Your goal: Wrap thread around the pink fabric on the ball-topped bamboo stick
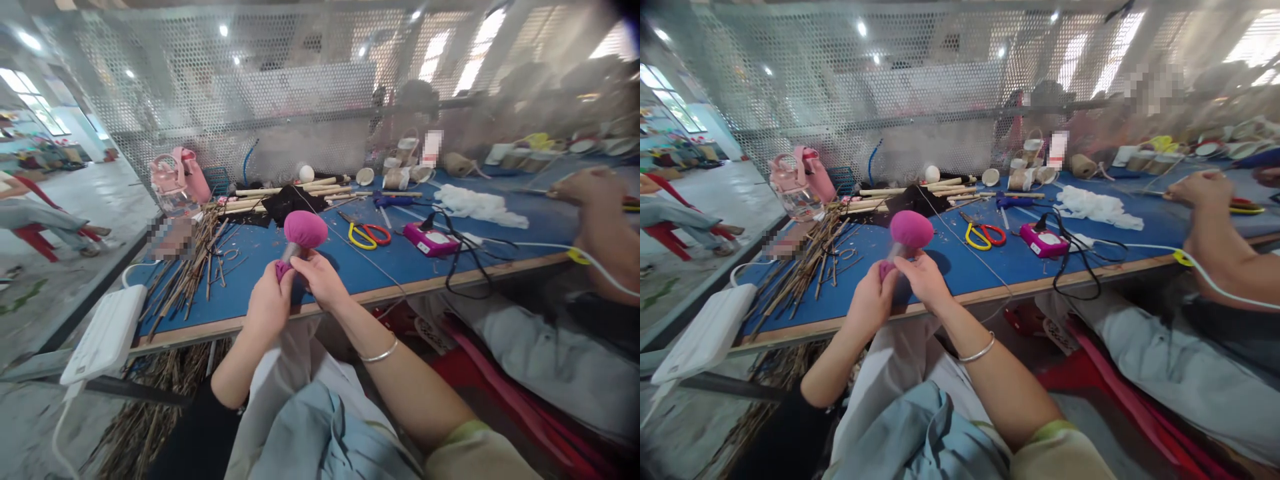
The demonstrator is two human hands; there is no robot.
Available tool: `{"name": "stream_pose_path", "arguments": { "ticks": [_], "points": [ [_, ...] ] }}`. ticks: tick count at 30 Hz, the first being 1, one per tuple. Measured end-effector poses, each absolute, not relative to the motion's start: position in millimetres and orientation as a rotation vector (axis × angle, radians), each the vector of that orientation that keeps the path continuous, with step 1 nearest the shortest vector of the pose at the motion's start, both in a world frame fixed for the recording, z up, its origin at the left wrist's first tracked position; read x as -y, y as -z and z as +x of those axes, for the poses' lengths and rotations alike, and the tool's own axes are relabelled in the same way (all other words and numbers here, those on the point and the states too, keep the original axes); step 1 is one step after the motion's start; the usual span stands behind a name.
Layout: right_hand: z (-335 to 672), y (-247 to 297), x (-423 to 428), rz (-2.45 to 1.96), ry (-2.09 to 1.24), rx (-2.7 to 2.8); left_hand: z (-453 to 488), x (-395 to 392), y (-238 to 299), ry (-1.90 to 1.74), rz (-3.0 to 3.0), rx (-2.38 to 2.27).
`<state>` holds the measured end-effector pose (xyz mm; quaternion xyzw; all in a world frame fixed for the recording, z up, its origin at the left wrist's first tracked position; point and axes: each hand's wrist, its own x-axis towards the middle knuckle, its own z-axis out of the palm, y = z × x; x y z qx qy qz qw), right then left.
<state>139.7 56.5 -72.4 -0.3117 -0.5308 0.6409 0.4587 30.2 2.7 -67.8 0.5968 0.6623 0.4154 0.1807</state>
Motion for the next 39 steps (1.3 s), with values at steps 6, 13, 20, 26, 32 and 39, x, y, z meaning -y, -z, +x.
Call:
{"name": "stream_pose_path", "arguments": {
  "ticks": [6, 13, 20, 26, 32, 39],
  "points": [
    [141.0, 76.7, -52.4, -0.792, -1.436, 1.362, 16.1, -10.2, 69.2, -1.328, 1.495, -1.623],
    [143.4, 80.5, -43.4, -0.726, -1.197, 1.512, 21.5, -4.1, 67.5, -1.428, 1.376, -1.57],
    [145.0, 79.3, -47.8, -0.723, -1.238, 1.51, 20.8, -3.7, 64.6, -1.35, 1.234, -1.415],
    [144.4, 80.4, -50.3, -0.72, -1.29, 1.482, 19.9, 1.8, 60.3, -1.263, 1.1, -1.257],
    [145.2, 76.4, -51.5, -0.704, -1.35, 1.505, 15.9, 1.8, 60.0, -1.261, 0.998, -1.1],
    [144.6, 74.7, -55.8, -0.67, -1.548, 1.408, 2.6, 0.2, 62.5, -1.122, 0.853, -0.916]
  ]
}}
